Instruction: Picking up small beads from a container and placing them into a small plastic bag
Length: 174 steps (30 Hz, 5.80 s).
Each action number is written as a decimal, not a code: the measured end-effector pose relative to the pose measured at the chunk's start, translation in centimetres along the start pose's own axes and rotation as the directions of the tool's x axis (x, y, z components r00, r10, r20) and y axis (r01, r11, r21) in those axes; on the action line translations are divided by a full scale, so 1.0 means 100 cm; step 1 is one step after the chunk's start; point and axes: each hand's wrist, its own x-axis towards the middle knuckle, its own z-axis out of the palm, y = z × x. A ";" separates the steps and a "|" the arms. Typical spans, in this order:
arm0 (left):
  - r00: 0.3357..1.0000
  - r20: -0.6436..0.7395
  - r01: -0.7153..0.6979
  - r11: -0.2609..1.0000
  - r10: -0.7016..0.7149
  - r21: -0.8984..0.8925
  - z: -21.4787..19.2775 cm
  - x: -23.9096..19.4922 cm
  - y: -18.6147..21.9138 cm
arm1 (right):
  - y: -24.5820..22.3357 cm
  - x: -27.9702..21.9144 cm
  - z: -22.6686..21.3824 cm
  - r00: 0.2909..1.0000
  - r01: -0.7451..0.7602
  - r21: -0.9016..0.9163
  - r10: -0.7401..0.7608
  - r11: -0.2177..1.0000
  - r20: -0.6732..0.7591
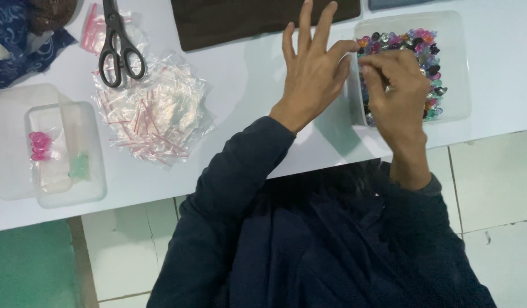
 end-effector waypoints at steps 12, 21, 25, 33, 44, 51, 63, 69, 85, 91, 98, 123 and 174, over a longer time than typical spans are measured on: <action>0.999 0.019 -0.050 0.903 0.047 0.426 0.081 0.045 0.017 | 0.109 0.019 0.037 0.962 0.001 -0.340 0.092 0.940 0.257; 0.985 0.161 0.014 0.970 -0.055 0.243 0.087 0.041 0.005 | 0.119 0.014 0.045 0.952 0.028 -0.456 0.116 0.889 0.284; 0.983 0.176 0.005 0.968 -0.050 0.251 0.087 0.038 0.002 | 0.119 0.010 0.035 0.950 0.003 -0.409 0.126 0.913 0.287; 0.986 0.162 -0.039 0.996 0.026 0.078 0.081 0.037 0.000 | 0.096 0.002 0.004 0.934 -0.202 -0.146 0.235 0.968 0.269; 0.978 0.136 -0.140 0.981 0.158 -0.131 0.001 0.000 -0.024 | 0.018 -0.007 0.004 0.988 -0.150 0.061 0.148 0.987 0.037; 0.958 0.282 0.068 0.903 0.060 -0.425 -0.071 -0.033 -0.043 | -0.036 -0.018 0.031 0.998 -0.067 0.113 0.066 0.991 0.010; 0.940 0.338 0.052 0.999 -0.046 -0.009 -0.011 -0.074 -0.086 | -0.013 -0.063 0.100 0.958 -0.288 0.260 0.271 0.922 0.098; 0.951 0.310 0.023 0.999 -0.009 -0.040 -0.004 -0.073 -0.091 | -0.013 -0.057 0.103 0.964 -0.265 0.273 0.246 0.925 0.101; 0.932 0.361 0.090 0.988 -0.039 -0.124 -0.014 -0.076 -0.102 | -0.002 -0.056 0.114 0.951 -0.306 0.149 0.294 0.940 0.099; 0.944 0.328 0.066 0.993 -0.032 -0.093 -0.013 -0.077 -0.099 | -0.003 -0.050 0.117 0.969 -0.244 0.149 0.236 0.958 0.073; 0.945 0.324 0.087 0.990 -0.046 -0.114 -0.014 -0.076 -0.096 | -0.002 -0.049 0.118 0.965 -0.257 0.128 0.248 0.958 0.080; 0.938 0.344 0.080 0.993 -0.045 -0.089 -0.022 -0.075 -0.093 | 0.002 -0.051 0.121 0.973 -0.223 0.101 0.216 0.970 0.075; 0.949 0.299 -0.159 0.969 0.098 0.189 0.079 0.012 0.062 | 0.072 -0.060 -0.049 0.984 -0.149 0.004 0.148 0.989 0.095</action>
